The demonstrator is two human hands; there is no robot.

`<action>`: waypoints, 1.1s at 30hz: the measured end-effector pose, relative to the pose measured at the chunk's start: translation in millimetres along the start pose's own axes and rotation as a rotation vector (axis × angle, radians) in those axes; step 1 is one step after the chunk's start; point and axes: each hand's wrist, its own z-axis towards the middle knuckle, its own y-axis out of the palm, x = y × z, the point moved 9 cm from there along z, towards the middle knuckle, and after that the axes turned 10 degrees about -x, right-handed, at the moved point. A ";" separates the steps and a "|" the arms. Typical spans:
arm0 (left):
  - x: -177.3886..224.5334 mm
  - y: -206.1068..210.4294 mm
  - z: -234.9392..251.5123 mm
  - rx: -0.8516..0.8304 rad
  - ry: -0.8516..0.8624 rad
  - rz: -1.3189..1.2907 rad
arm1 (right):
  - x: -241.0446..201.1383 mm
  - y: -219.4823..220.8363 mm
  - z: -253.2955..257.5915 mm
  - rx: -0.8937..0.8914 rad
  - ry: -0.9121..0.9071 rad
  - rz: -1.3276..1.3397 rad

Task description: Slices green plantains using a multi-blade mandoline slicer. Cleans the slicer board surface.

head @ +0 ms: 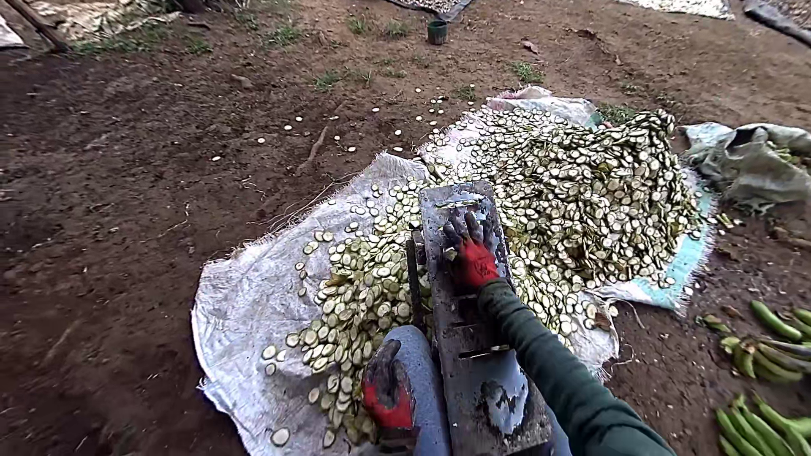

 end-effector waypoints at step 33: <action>8.9 5.2 6.6 -0.091 0.026 0.100 | 8.0 31.5 -59.7 -0.080 -0.172 -0.007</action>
